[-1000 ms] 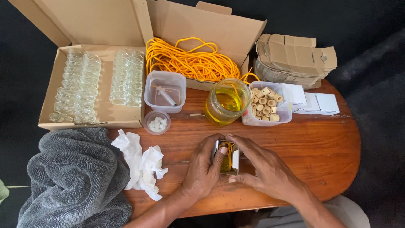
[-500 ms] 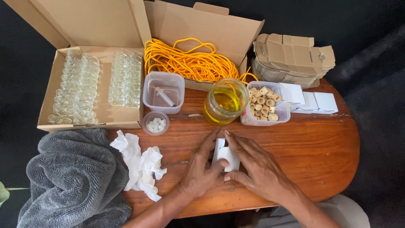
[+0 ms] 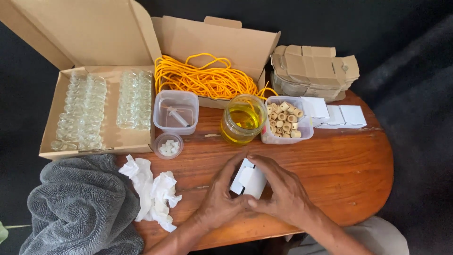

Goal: Assembling and packaging small perfume bottles by attaching wooden caps, threading cords, wiping them clean, and placing them in boxes.

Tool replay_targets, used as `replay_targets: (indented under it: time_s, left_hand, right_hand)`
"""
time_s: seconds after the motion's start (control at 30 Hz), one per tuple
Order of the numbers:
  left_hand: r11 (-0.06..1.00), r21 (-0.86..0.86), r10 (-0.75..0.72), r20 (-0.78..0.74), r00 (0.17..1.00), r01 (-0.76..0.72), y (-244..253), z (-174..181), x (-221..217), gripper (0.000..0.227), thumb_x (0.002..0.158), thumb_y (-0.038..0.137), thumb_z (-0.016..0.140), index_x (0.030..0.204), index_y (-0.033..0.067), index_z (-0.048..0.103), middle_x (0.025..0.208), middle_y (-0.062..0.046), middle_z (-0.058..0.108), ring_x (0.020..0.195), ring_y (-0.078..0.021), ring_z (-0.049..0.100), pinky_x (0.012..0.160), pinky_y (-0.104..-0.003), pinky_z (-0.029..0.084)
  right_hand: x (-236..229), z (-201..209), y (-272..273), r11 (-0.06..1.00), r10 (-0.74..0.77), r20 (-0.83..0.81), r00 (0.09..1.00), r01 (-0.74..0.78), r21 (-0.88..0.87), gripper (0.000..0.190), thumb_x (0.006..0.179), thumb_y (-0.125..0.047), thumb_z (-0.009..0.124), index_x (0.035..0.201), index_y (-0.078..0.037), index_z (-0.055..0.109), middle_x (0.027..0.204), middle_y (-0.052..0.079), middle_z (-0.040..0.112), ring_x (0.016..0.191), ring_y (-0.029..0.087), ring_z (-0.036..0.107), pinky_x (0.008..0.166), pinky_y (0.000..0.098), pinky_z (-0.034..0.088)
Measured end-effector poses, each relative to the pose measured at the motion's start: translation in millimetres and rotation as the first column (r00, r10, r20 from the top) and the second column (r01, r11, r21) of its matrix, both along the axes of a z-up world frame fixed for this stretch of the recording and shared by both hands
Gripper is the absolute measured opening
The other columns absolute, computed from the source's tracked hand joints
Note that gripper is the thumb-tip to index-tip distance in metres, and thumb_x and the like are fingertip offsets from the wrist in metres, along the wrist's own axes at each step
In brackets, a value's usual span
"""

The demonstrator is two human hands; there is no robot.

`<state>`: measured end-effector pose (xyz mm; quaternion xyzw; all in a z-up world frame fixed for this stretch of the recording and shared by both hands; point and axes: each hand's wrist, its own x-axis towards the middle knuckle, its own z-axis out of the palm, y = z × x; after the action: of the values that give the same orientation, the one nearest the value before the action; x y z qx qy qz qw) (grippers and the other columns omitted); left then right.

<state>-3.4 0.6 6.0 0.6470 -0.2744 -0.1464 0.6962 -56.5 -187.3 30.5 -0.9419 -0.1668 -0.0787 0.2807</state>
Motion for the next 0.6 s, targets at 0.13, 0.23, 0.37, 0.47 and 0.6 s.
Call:
replay_targets:
  time_s: [0.13, 0.23, 0.37, 0.47, 0.6]
  left_hand:
    - [0.993, -0.108, -0.067, -0.141, 0.988, 0.052, 0.1, 1.8, -4.8, 0.092, 0.083, 0.054, 0.069, 0.155, 0.007, 0.036, 0.154, -0.014, 0.049, 0.138, -0.022, 0.051, 0.113, -0.037, 0.042]
    - [0.984, -0.149, -0.133, -0.287, 0.949, 0.093, -0.1, 4.8, -6.7, 0.089, 0.085, 0.039, 0.072, 0.158, 0.01, 0.03, 0.16, -0.009, 0.043, 0.14, -0.0165, 0.046, 0.103, -0.028, 0.049]
    - [0.975, -0.203, -0.16, -0.391, 0.906, 0.085, -2.3, 3.6, -5.1, 0.086, 0.083, 0.032, 0.074, 0.157, 0.0134, 0.034, 0.161, -0.007, 0.043, 0.14, -0.0166, 0.048, 0.108, -0.03, 0.046]
    - [0.963, -0.254, -0.179, -0.356, 0.917, 0.089, -2.9, -4.1, -5.9, 0.09, 0.083, 0.043, 0.077, 0.156, 0.0105, 0.034, 0.156, -0.01, 0.047, 0.135, -0.0155, 0.05, 0.108, -0.028, 0.044]
    - [0.961, -0.248, -0.22, -0.408, 0.886, 0.124, -1.2, -9.2, -2.3, 0.109, 0.078, 0.075, 0.067, 0.159, 0.0126, 0.029, 0.162, -0.006, 0.039, 0.136, -0.0132, 0.046, 0.101, -0.029, 0.051]
  right_hand:
    - [-4.4, -13.0, 3.9, 0.997, -0.03, 0.097, 0.995, 0.023, 0.08, 0.077, 0.088, -0.054, 0.065, 0.144, -0.004, 0.048, 0.145, 0.02, 0.057, 0.133, 0.034, 0.061, 0.101, 0.0435, 0.057]
    - [-4.8, -11.9, 7.4, 0.998, -0.04, 0.121, 0.992, 0.034, 0.047, 0.072, 0.082, -0.034, 0.079, 0.145, -0.012, 0.052, 0.145, 0.017, 0.055, 0.127, 0.03, 0.065, 0.089, 0.0397, 0.062]
    - [-2.3, -11.8, 4.6, 0.999, -0.03, 0.03, 0.999, 0.03, 0.012, 0.072, 0.077, -0.028, 0.08, 0.143, -0.017, 0.055, 0.144, 0.013, 0.051, 0.116, 0.027, 0.069, 0.072, 0.0389, 0.065]
    - [-2.6, -14.1, 3.3, 0.999, -0.035, 0.031, 0.999, 0.035, 0.005, 0.068, 0.084, -0.042, 0.08, 0.141, -0.015, 0.054, 0.145, 0.015, 0.052, 0.13, 0.03, 0.062, 0.077, 0.0428, 0.065]
    - [-0.9, -9.8, 7.1, 0.998, -0.07, 0.113, 0.991, 0.07, 0.005, 0.054, 0.092, -0.045, 0.069, 0.133, -0.013, 0.056, 0.141, 0.015, 0.057, 0.125, 0.027, 0.065, 0.066, 0.0395, 0.065]
